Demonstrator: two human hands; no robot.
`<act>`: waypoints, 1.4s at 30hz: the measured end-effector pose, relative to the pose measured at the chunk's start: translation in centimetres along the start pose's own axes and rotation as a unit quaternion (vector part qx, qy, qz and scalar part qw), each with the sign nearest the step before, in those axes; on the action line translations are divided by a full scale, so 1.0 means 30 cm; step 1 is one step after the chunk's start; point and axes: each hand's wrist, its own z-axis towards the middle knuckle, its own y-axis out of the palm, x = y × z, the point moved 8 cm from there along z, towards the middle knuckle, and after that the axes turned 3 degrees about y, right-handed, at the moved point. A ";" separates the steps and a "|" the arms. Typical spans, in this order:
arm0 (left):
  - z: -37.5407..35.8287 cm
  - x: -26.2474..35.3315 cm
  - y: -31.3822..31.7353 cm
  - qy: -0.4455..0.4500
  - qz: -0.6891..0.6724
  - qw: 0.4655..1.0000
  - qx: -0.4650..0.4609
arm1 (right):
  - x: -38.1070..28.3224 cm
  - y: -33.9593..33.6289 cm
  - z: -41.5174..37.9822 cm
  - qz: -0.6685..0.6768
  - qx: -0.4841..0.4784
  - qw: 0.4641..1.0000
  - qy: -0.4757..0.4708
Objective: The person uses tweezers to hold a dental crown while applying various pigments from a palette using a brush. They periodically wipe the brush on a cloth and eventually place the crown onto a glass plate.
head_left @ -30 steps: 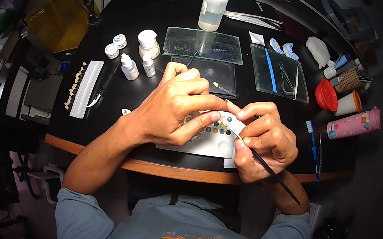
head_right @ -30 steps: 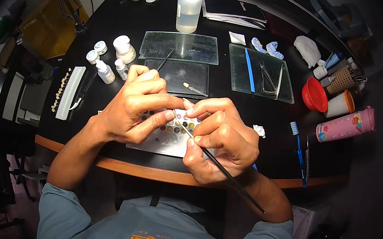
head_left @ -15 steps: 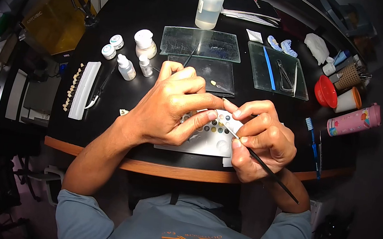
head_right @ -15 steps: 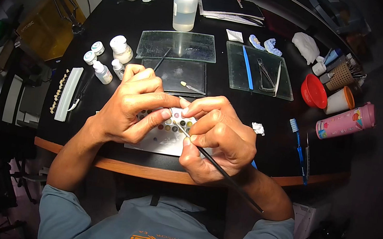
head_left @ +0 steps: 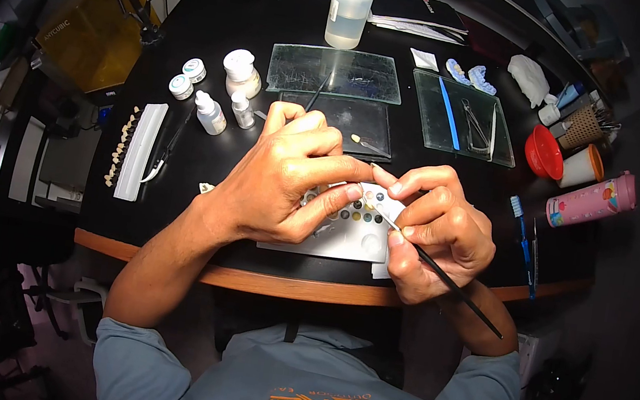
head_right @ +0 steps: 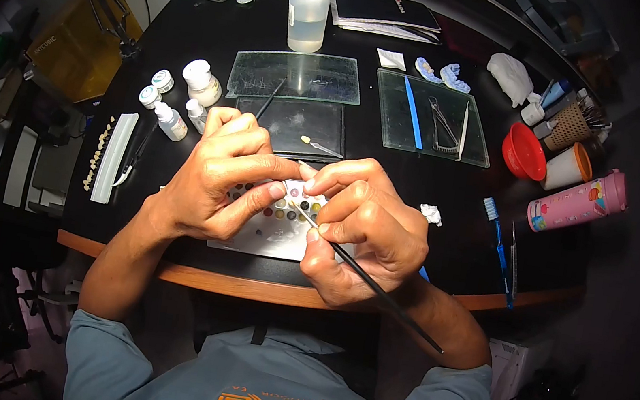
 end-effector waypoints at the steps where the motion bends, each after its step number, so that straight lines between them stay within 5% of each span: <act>1: 0.000 0.001 0.000 0.000 0.000 1.000 -0.001 | -0.001 0.001 0.001 -0.002 -0.001 1.000 -0.001; 42: 0.000 0.004 -0.005 0.005 0.008 1.000 -0.004 | 0.021 -0.010 -0.013 0.054 0.017 0.998 0.021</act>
